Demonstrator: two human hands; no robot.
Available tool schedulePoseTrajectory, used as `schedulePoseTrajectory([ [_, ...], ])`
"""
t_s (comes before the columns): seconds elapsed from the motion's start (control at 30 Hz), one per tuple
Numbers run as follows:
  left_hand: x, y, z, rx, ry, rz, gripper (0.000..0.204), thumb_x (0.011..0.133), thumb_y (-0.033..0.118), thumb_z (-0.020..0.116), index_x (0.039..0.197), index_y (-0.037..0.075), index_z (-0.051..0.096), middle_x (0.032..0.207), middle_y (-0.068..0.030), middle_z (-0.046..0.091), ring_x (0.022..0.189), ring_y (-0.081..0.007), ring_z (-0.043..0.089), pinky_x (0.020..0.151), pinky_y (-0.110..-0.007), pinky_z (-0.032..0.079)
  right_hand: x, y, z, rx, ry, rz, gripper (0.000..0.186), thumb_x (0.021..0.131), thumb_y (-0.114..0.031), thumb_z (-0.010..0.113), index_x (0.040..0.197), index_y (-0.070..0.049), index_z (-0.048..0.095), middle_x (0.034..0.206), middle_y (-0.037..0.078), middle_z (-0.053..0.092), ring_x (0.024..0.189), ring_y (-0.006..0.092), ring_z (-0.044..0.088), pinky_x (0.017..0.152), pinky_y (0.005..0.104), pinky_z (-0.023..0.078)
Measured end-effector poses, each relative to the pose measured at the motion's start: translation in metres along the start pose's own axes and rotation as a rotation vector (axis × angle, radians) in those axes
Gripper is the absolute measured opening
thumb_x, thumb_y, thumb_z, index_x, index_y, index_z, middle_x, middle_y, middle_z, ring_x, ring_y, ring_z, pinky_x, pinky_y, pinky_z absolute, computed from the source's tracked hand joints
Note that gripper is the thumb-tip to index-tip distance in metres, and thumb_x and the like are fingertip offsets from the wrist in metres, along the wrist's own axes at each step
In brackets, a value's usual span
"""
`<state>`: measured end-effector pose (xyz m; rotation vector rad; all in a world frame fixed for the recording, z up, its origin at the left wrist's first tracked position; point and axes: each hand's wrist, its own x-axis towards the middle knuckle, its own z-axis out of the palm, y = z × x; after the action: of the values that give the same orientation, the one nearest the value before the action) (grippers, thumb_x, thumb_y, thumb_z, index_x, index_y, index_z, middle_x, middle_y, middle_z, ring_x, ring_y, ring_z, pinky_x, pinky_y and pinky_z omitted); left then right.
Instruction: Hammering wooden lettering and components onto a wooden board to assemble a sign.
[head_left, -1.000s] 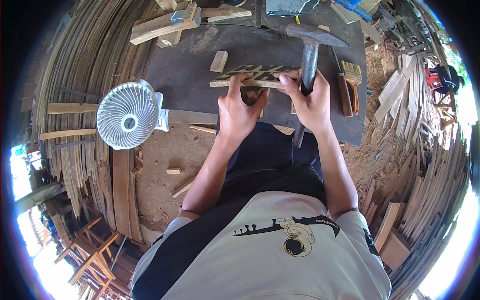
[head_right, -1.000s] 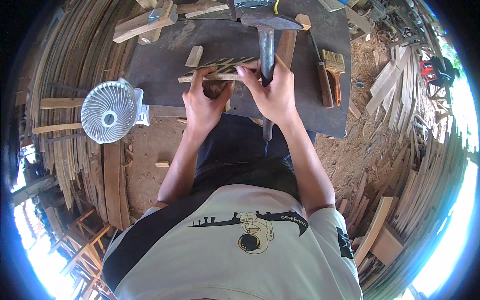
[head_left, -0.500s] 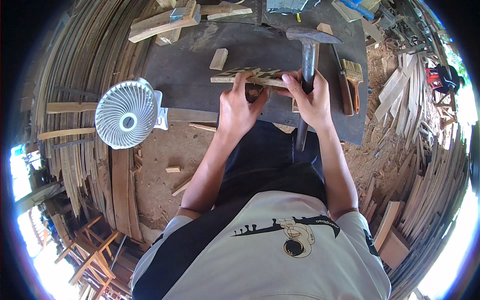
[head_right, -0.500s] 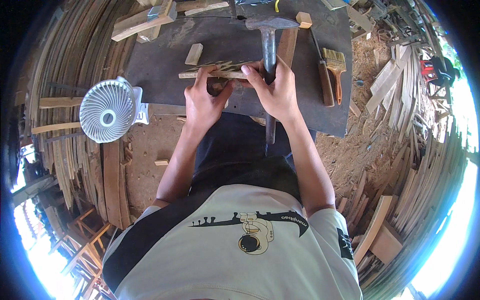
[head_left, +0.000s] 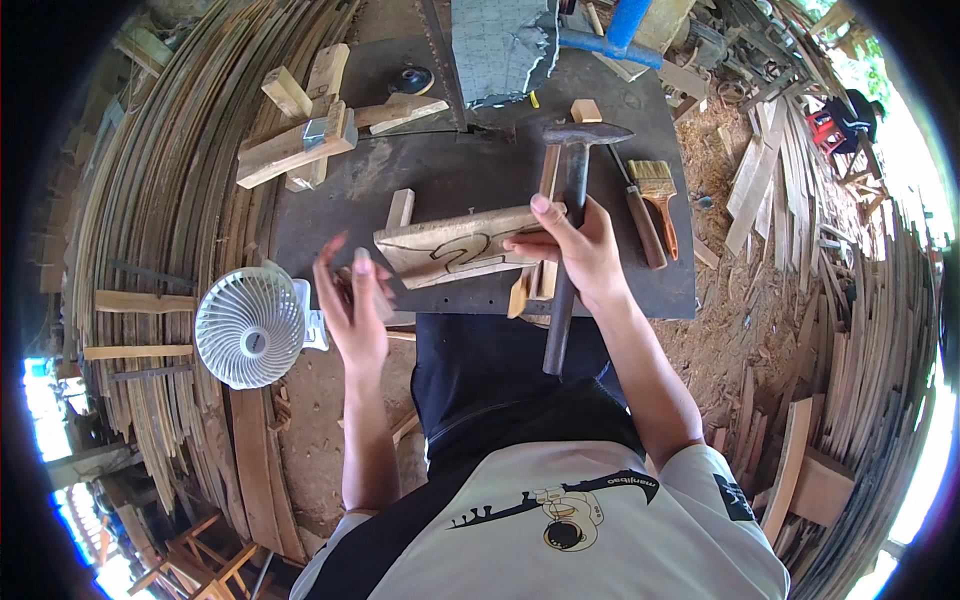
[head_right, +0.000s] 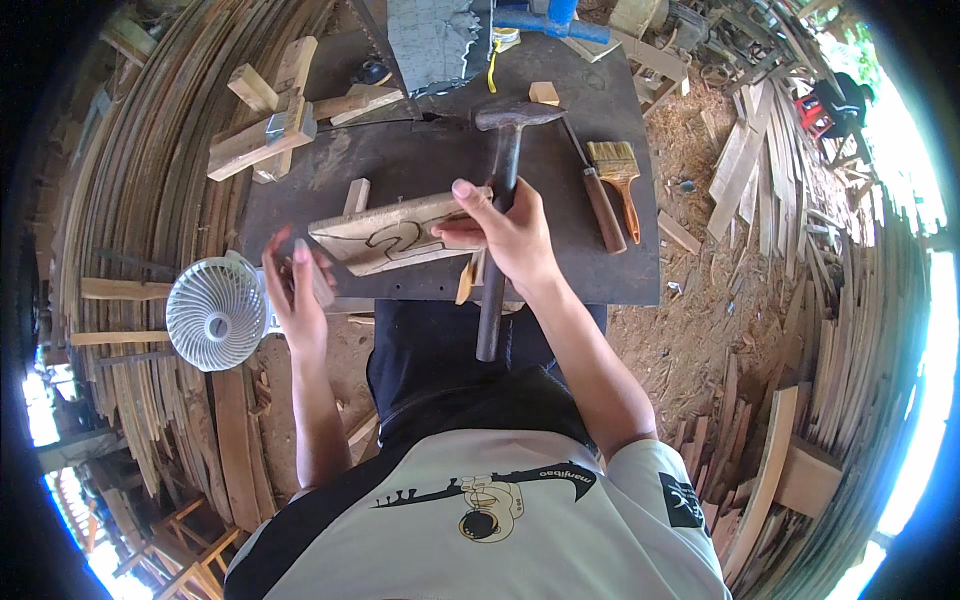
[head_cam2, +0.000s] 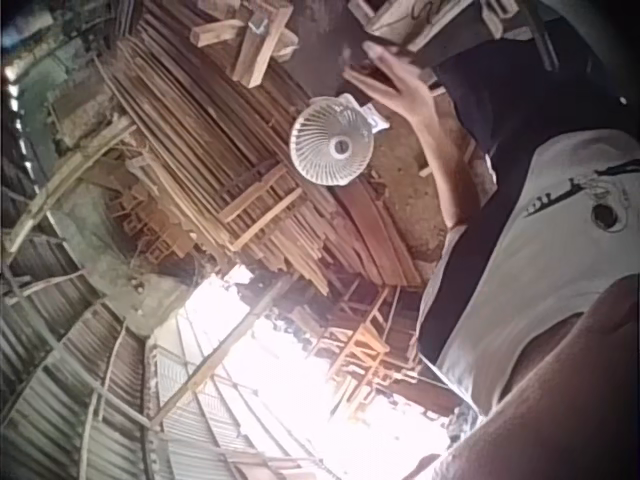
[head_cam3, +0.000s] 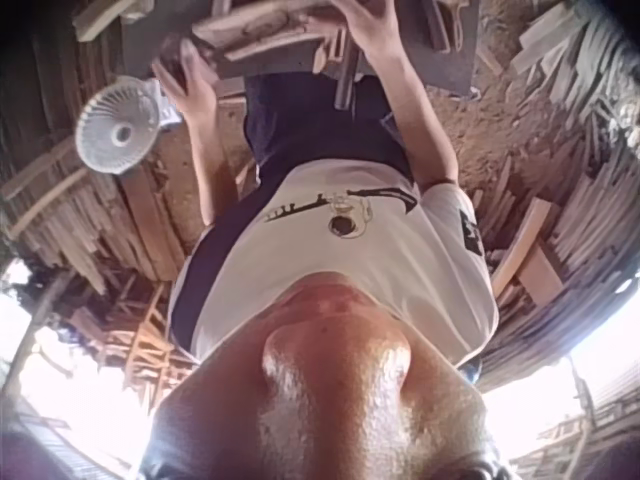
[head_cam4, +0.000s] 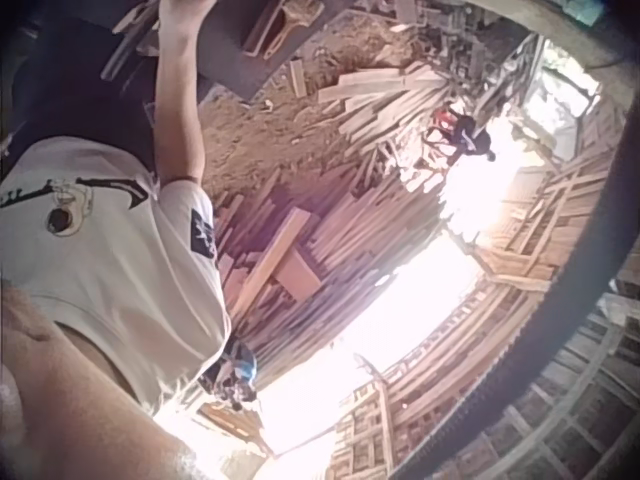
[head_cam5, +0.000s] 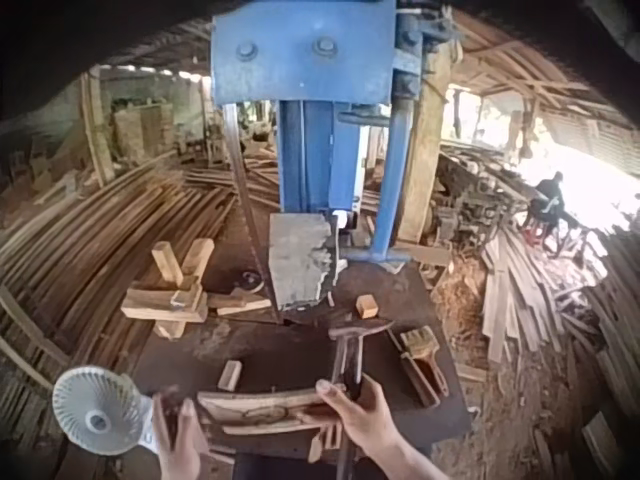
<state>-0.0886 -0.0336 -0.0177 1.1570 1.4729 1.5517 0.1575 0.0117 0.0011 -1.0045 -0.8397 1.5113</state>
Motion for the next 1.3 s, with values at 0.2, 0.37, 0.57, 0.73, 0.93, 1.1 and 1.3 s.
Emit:
schedulePoseTrajectory([
  [0.2, 0.022, -0.053, 0.018, 0.556, -0.032, 0.222, 0.03, 0.091, 0.012, 0.065, 0.116, 0.003, 0.051, 0.089, -0.0221, 0.062, 0.067, -0.0391, 0.061, 0.06, -0.045, 0.048, -0.003, -0.021, -0.019, 0.025, 0.115, 0.026, 0.037, 0.094, -0.033, 0.066, 0.096, 0.002, 0.053, 0.082, 0.016, 0.067, 0.073, 0.0243, 0.073, 0.059, 0.0248, 0.062],
  [0.37, 0.021, -0.109, 0.033, 0.818, -0.11, 0.386, 0.041, 0.085, 0.023, 0.073, 0.118, 0.008, 0.053, 0.103, -0.0183, 0.063, 0.092, -0.0394, 0.059, 0.077, -0.045, 0.048, -0.01, -0.029, -0.046, 0.102, 0.307, -0.034, 0.041, 0.092, -0.033, 0.069, 0.101, 0.004, 0.053, 0.081, 0.014, 0.066, 0.074, 0.0227, 0.073, 0.057, 0.023, 0.061],
  [0.57, 0.021, -0.114, 0.038, 1.018, -0.049, 0.513, 0.05, 0.085, 0.035, 0.072, 0.127, 0.014, 0.056, 0.125, -0.0118, 0.053, 0.11, -0.034, 0.05, 0.091, -0.048, 0.04, -0.011, -0.021, -0.093, 0.357, 0.451, -0.053, 0.029, 0.096, -0.027, 0.064, 0.106, 0.0, 0.058, 0.085, 0.012, 0.065, 0.069, 0.0143, 0.066, 0.059, 0.018, 0.057],
  [0.73, 0.0, -0.084, 0.044, 0.775, -0.042, 0.655, 0.029, 0.082, 0.02, 0.073, 0.106, 0.009, 0.06, 0.105, -0.0103, 0.06, 0.1, -0.0338, 0.054, 0.088, -0.048, 0.04, -0.014, -0.022, -0.132, 0.529, 0.496, -0.081, 0.025, 0.095, -0.024, 0.066, 0.102, 0.0, 0.06, 0.088, 0.01, 0.063, 0.072, 0.0148, 0.065, 0.06, 0.0175, 0.057],
  [0.93, -0.043, -0.075, 0.061, 0.382, -0.409, 0.463, 0.017, 0.081, 0.006, 0.071, 0.094, 0.002, 0.062, 0.092, -0.013, 0.063, 0.083, -0.0273, 0.061, 0.071, -0.037, 0.047, -0.032, -0.023, -0.14, 0.427, 0.659, -0.11, 0.028, 0.095, -0.025, 0.066, 0.101, 0.001, 0.059, 0.082, 0.009, 0.062, 0.068, 0.0134, 0.064, 0.059, 0.0176, 0.057],
  [1.1, -0.022, -0.041, 0.1, 0.03, -0.38, 0.137, 0.026, 0.092, 0.014, 0.065, 0.112, -0.002, 0.06, 0.096, -0.0119, 0.067, 0.091, -0.0161, 0.062, 0.073, -0.032, 0.047, -0.039, -0.022, -0.136, 0.392, 0.631, -0.003, 0.023, 0.096, -0.025, 0.066, 0.103, -0.004, 0.061, 0.076, 0.006, 0.06, 0.062, 0.0091, 0.059, 0.05, 0.0159, 0.049],
  [1.3, 0.001, -0.017, 0.139, 0.199, -0.639, 0.174, 0.044, 0.094, 0.036, 0.064, 0.109, -0.005, 0.057, 0.074, -0.0216, 0.063, 0.066, -0.0382, 0.067, 0.062, -0.041, 0.051, -0.044, -0.038, -0.124, 0.124, 0.558, 0.194, 0.027, 0.097, -0.03, 0.064, 0.103, -0.004, 0.061, 0.071, 0.004, 0.058, 0.054, 0.0101, 0.058, 0.047, 0.0175, 0.046],
])
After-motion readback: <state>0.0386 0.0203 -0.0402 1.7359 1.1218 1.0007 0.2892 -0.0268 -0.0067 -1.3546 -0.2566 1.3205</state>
